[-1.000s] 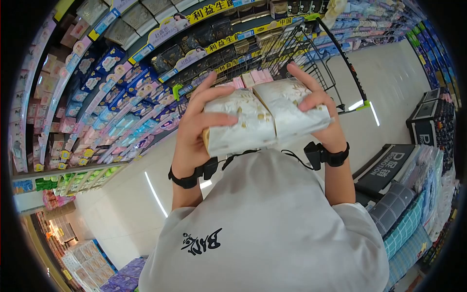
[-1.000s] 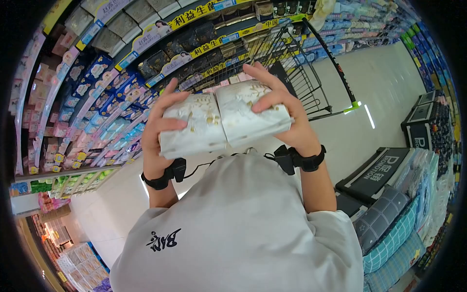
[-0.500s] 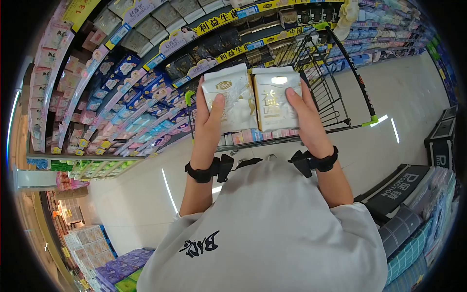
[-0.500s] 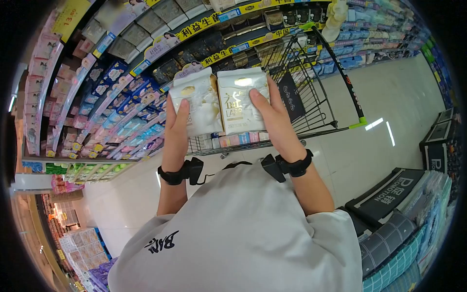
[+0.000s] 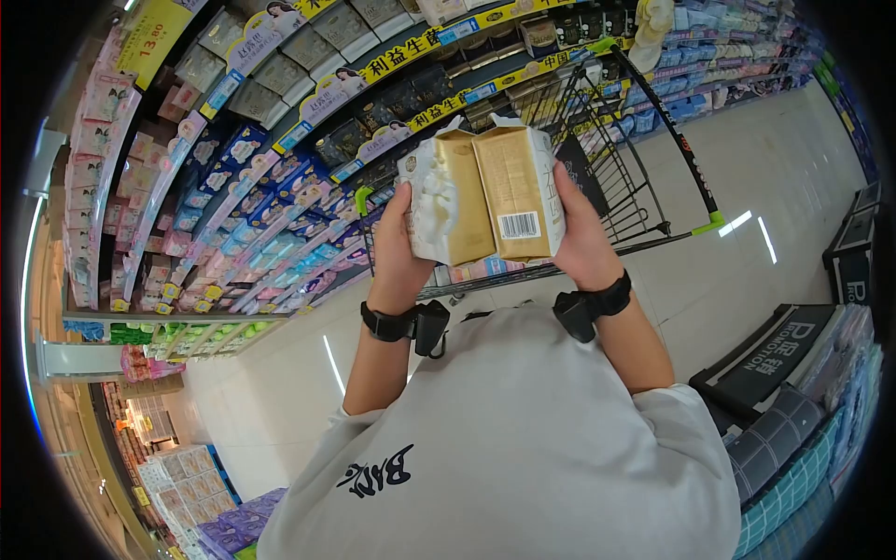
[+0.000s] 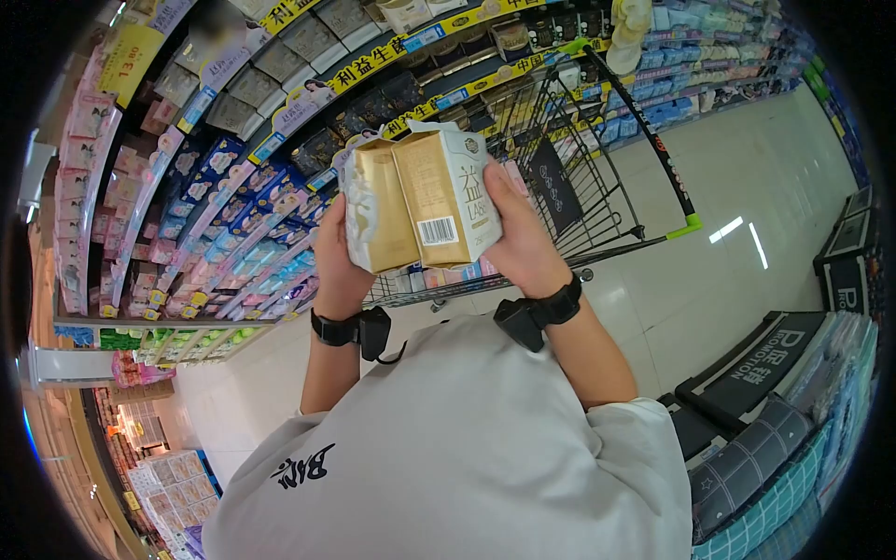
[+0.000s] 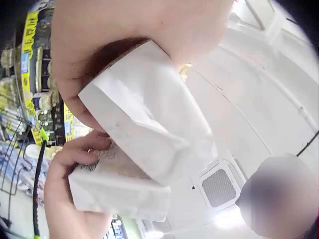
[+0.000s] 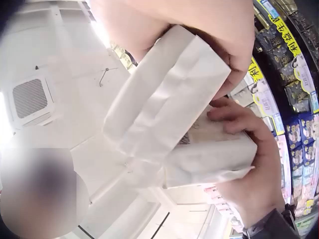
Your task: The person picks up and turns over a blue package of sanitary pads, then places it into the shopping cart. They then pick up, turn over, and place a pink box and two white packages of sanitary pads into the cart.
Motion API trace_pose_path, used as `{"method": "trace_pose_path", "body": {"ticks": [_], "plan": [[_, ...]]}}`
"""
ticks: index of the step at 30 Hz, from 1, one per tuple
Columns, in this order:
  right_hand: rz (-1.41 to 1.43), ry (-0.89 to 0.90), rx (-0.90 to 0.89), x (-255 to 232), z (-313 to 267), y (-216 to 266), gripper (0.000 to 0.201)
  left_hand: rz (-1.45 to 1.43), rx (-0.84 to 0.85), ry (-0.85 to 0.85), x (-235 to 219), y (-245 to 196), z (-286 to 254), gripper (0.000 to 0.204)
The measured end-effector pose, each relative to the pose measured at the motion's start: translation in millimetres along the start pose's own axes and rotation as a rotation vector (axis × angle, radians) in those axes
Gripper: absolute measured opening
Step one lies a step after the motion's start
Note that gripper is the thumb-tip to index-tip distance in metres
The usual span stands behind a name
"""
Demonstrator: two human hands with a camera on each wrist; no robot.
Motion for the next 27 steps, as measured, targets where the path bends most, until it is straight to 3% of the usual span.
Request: {"method": "trace_pose_path", "body": {"ticks": [1,2,3,5,9,11,14,21,23,24,27], "plan": [[0.071,0.020,0.046,0.4,2.4,-4.6,0.047,-0.081,-0.062,0.051,-0.8,4.7,0.8,0.041],[0.039,0.017,0.031,6.2,1.2,-7.3,0.047,0.171,0.130,0.202,1.3,10.8,-4.4,0.045],[0.040,0.015,0.026,9.9,0.3,-9.0,0.047,0.171,0.126,0.207,-1.7,14.3,-2.5,0.045],[-0.007,-0.028,0.006,14.2,-1.7,-10.8,0.048,-0.356,-0.141,0.150,-5.5,21.1,1.6,0.046],[-0.004,-0.065,-0.003,20.2,-3.5,-8.7,0.047,-0.269,-0.079,0.189,0.2,19.8,-3.4,0.047],[-0.017,-0.045,-0.035,26.1,-7.2,-9.1,0.046,-0.274,-0.039,0.309,2.9,16.4,-6.7,0.050],[-0.049,-0.068,-0.063,23.0,-9.9,-9.7,0.045,-0.295,-0.134,0.288,1.3,14.2,-11.0,0.051],[-0.118,-0.101,-0.198,29.5,-13.8,-7.2,0.047,-0.287,-0.093,0.314,5.3,8.7,-6.2,0.051],[-0.093,-0.086,-0.236,19.6,-10.4,-0.1,0.053,0.218,0.029,0.025,10.7,1.3,-1.4,0.051],[-0.092,-0.084,-0.247,16.9,-11.4,4.1,0.053,0.064,0.010,-0.023,8.5,-0.4,5.4,0.043],[-0.218,-0.203,-0.273,9.4,-12.1,10.4,0.052,0.146,0.043,-0.124,-5.0,-1.0,15.9,0.041]]}}
Point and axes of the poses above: each hand's wrist, its own z-axis towards the middle knuckle, its own x-axis out of the palm, y = z × x, the point moved 1 cm from there along z, towards the middle knuckle, and after that the axes turned 9 degrees about x, right-handed, at the moved point
